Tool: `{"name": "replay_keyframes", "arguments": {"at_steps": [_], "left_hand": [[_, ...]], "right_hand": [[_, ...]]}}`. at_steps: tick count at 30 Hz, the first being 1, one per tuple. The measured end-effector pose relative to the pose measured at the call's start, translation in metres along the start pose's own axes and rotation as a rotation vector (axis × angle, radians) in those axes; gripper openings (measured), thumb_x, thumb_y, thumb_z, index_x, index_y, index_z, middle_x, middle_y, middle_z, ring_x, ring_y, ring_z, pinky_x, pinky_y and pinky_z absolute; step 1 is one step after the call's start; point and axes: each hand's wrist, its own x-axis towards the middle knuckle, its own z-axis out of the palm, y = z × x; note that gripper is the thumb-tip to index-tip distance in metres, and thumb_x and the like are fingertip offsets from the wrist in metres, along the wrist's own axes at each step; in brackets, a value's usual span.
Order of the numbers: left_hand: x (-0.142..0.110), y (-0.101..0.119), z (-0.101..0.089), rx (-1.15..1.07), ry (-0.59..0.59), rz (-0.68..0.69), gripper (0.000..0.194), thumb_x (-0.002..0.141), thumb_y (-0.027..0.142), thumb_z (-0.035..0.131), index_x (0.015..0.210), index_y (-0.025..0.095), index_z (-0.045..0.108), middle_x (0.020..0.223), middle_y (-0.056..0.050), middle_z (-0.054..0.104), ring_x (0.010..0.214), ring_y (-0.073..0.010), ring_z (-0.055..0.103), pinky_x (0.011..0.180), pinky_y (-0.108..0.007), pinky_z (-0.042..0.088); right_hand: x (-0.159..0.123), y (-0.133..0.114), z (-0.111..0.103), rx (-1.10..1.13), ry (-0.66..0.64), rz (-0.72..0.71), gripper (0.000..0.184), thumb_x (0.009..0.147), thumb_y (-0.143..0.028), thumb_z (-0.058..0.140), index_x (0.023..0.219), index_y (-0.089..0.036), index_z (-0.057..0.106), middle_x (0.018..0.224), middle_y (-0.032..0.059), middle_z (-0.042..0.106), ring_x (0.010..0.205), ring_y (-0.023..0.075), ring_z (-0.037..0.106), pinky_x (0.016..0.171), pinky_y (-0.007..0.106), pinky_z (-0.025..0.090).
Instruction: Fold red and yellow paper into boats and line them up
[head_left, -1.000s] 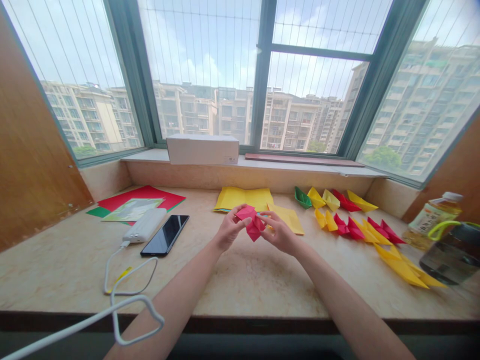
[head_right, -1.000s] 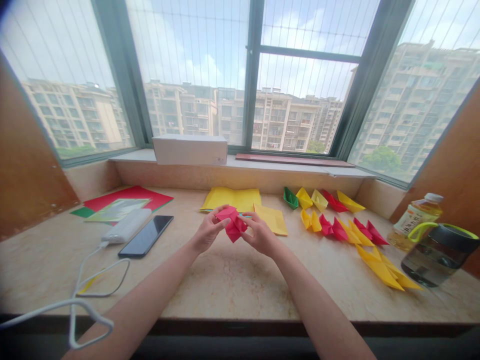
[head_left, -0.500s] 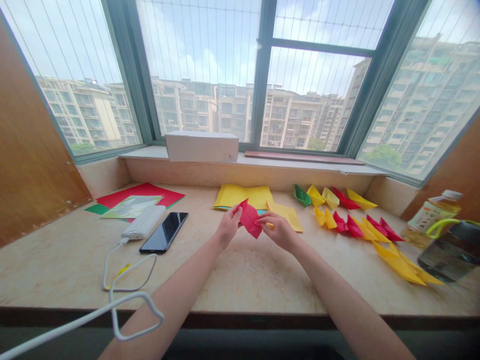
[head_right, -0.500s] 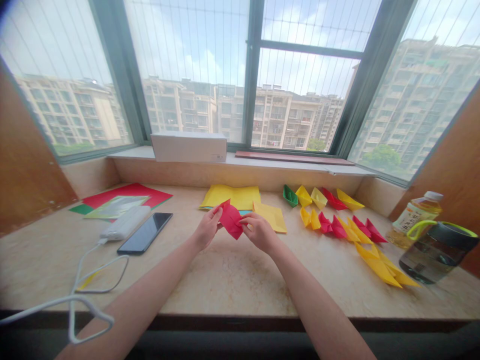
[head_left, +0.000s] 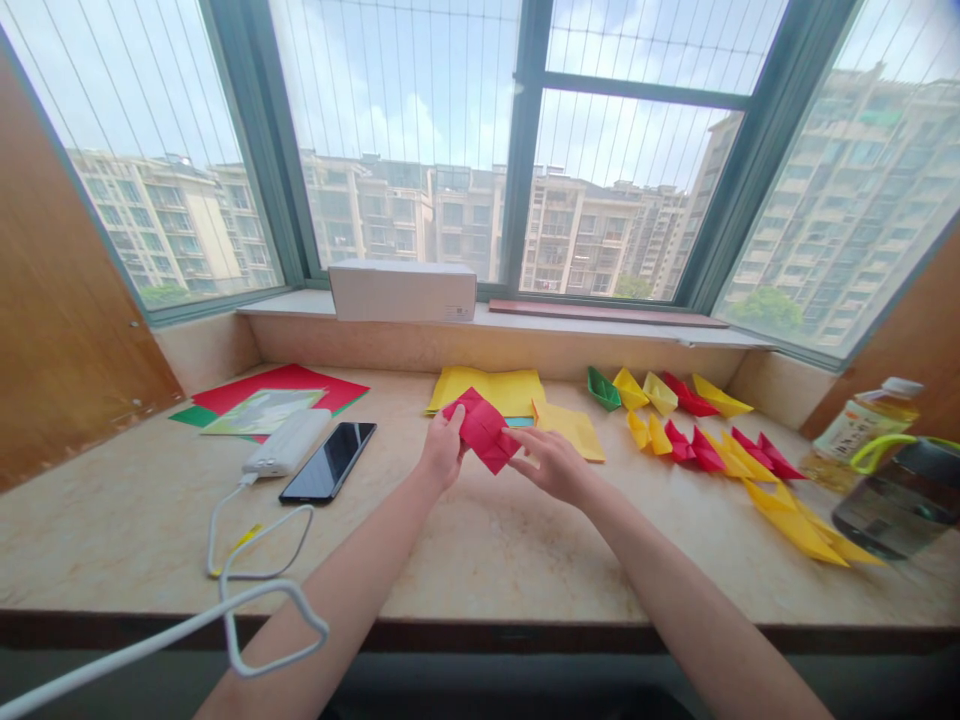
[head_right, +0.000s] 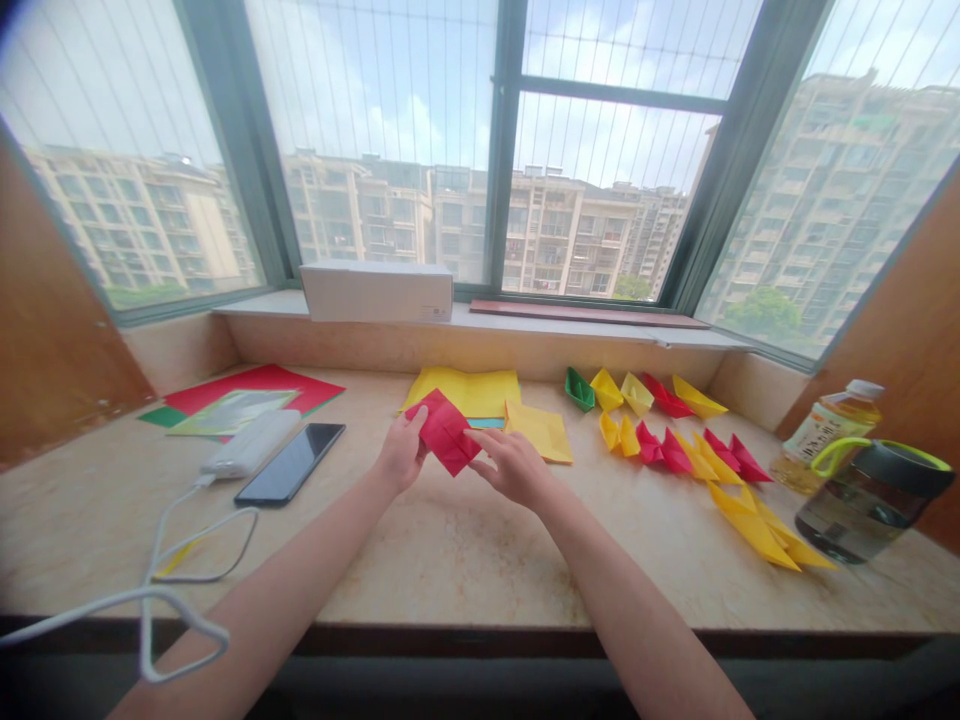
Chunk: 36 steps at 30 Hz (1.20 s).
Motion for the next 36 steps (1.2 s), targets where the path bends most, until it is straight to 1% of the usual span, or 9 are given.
{"name": "replay_keyframes", "arguments": {"at_steps": [4,6,8,12,15,24,30,32,36], "left_hand": [[-0.004,0.003,0.002,0.005,-0.128,-0.037,0.036,0.078,0.038,0.071,0.104,0.016,0.061,0.09,-0.005,0.071,0.067,-0.0132,0.066,0.06,-0.023,0.052],[-0.006,0.003,0.002,0.012,-0.185,-0.053,0.039,0.075,0.037,0.074,0.105,0.014,0.062,0.092,-0.007,0.072,0.07,-0.0148,0.067,0.063,-0.025,0.053],[-0.007,0.002,0.002,0.023,-0.204,-0.082,0.038,0.072,0.033,0.077,0.101,0.013,0.064,0.09,-0.007,0.072,0.072,-0.0161,0.068,0.068,-0.026,0.053],[-0.007,-0.003,0.001,0.036,-0.101,-0.081,0.032,0.064,0.025,0.082,0.088,0.011,0.066,0.084,-0.006,0.072,0.072,-0.0156,0.066,0.073,-0.028,0.053],[-0.004,-0.005,0.001,0.032,-0.051,-0.043,0.032,0.063,0.027,0.083,0.087,0.011,0.067,0.084,-0.006,0.072,0.073,-0.0156,0.066,0.075,-0.029,0.052],[-0.001,-0.007,-0.001,0.038,-0.054,-0.033,0.033,0.063,0.03,0.083,0.086,0.011,0.069,0.084,-0.007,0.073,0.075,-0.0175,0.066,0.077,-0.033,0.052],[0.001,-0.008,-0.003,0.087,-0.052,-0.008,0.033,0.063,0.031,0.083,0.086,0.011,0.069,0.084,-0.007,0.072,0.074,-0.0171,0.066,0.076,-0.033,0.052],[0.001,-0.008,-0.004,0.092,-0.06,-0.002,0.033,0.064,0.031,0.082,0.087,0.011,0.068,0.085,-0.007,0.072,0.074,-0.0169,0.066,0.076,-0.033,0.052],[0.001,-0.008,-0.005,0.122,-0.07,0.004,0.032,0.065,0.031,0.081,0.087,0.011,0.068,0.085,-0.006,0.071,0.073,-0.0165,0.065,0.074,-0.031,0.051]], "right_hand": [[0.0,0.0,-0.001,-0.035,0.025,-0.039,0.036,0.09,-0.03,0.06,0.126,-0.028,0.059,0.119,0.008,0.067,0.104,0.0257,0.065,0.087,0.04,0.05],[0.0,0.0,-0.001,-0.028,0.023,-0.037,0.033,0.09,-0.029,0.06,0.122,-0.027,0.062,0.116,0.0079,0.068,0.099,0.0246,0.067,0.086,0.039,0.051],[0.0,0.001,0.0,0.005,0.019,-0.016,0.03,0.09,-0.029,0.059,0.119,-0.027,0.064,0.114,0.0077,0.069,0.095,0.023,0.068,0.084,0.038,0.051],[-0.001,0.003,0.004,0.167,0.021,0.022,0.024,0.091,-0.027,0.058,0.113,-0.025,0.069,0.114,0.0074,0.069,0.097,0.0208,0.067,0.085,0.035,0.053],[-0.001,0.005,0.007,0.254,0.035,0.05,0.024,0.091,-0.027,0.058,0.112,-0.025,0.07,0.114,0.0077,0.069,0.099,0.021,0.067,0.086,0.035,0.053],[0.0,0.001,0.006,0.389,0.044,0.102,0.025,0.088,-0.028,0.061,0.111,-0.024,0.071,0.113,0.0082,0.069,0.098,0.0214,0.067,0.082,0.035,0.055],[0.001,0.004,0.009,0.453,0.012,0.157,0.024,0.088,-0.033,0.061,0.106,-0.022,0.072,0.105,0.0081,0.072,0.088,0.0206,0.068,0.076,0.034,0.056],[0.001,0.006,0.011,0.441,0.035,0.16,0.022,0.089,-0.033,0.06,0.103,-0.022,0.072,0.105,0.0083,0.072,0.091,0.0208,0.068,0.079,0.035,0.055],[0.001,0.008,0.011,0.336,0.119,0.13,0.016,0.089,-0.029,0.058,0.092,-0.022,0.072,0.112,0.0088,0.067,0.103,0.0215,0.064,0.091,0.038,0.05]]}}
